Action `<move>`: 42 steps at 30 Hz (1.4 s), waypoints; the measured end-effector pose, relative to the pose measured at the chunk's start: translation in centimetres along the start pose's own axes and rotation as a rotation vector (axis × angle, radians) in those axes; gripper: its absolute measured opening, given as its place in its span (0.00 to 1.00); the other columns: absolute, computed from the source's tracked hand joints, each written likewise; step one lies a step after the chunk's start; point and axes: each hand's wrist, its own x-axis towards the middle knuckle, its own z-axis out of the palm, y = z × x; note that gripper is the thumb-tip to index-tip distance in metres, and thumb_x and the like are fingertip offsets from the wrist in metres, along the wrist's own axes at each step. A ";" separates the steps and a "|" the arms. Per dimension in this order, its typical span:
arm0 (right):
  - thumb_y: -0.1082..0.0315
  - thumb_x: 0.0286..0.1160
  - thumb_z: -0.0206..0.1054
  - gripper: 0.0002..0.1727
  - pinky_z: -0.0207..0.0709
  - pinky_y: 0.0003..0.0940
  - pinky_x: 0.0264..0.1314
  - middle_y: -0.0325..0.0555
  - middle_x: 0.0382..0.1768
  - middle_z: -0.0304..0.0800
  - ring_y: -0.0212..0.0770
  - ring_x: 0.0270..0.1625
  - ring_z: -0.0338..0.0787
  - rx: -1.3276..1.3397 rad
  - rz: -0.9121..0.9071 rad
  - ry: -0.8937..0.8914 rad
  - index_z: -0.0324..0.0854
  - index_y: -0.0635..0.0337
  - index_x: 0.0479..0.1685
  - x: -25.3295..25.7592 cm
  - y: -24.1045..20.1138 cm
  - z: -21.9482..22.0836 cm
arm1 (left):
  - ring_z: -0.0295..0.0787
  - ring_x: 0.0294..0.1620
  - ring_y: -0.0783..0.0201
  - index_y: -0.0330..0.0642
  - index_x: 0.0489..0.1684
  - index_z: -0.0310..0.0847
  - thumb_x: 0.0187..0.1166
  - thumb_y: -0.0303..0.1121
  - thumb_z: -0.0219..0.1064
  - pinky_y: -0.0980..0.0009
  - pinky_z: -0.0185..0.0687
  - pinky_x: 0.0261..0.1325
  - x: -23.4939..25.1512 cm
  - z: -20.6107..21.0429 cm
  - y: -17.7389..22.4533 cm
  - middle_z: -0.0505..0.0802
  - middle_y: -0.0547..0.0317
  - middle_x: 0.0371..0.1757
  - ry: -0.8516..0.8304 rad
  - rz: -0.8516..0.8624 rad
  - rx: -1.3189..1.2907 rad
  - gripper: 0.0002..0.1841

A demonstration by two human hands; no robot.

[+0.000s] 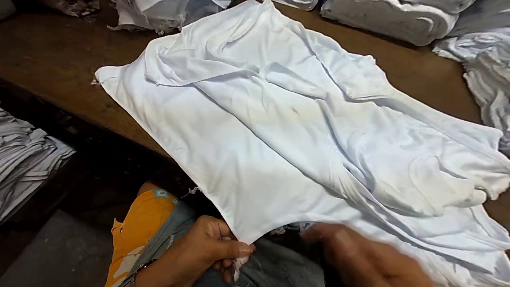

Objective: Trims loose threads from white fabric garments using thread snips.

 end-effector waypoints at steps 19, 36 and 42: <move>0.60 0.94 0.53 0.22 0.61 0.27 0.20 0.36 0.19 0.75 0.28 0.18 0.68 0.340 0.241 -0.202 0.90 0.63 0.40 -0.2 1.7 7.2 | 0.89 0.25 0.71 0.40 0.37 0.93 0.80 0.35 0.73 0.74 0.89 0.30 -0.4 -1.1 -0.7 0.95 0.60 0.30 -0.172 -0.015 0.027 0.08; 0.59 0.95 0.49 0.23 0.67 0.31 0.21 0.38 0.19 0.76 0.32 0.19 0.72 0.209 0.147 -0.096 0.89 0.62 0.44 0.6 2.0 8.8 | 0.93 0.38 0.63 0.39 0.49 0.90 0.70 0.36 0.80 0.68 0.92 0.39 -0.3 -2.8 -0.5 0.94 0.54 0.44 0.157 0.127 0.180 0.14; 0.62 0.95 0.47 0.23 0.57 0.25 0.16 0.34 0.18 0.72 0.28 0.16 0.64 0.567 0.281 -0.031 0.88 0.65 0.49 1.2 2.0 11.7 | 0.92 0.41 0.63 0.42 0.50 0.92 0.85 0.44 0.65 0.68 0.91 0.39 0.1 -4.2 2.2 0.94 0.50 0.47 0.332 0.251 -0.352 0.16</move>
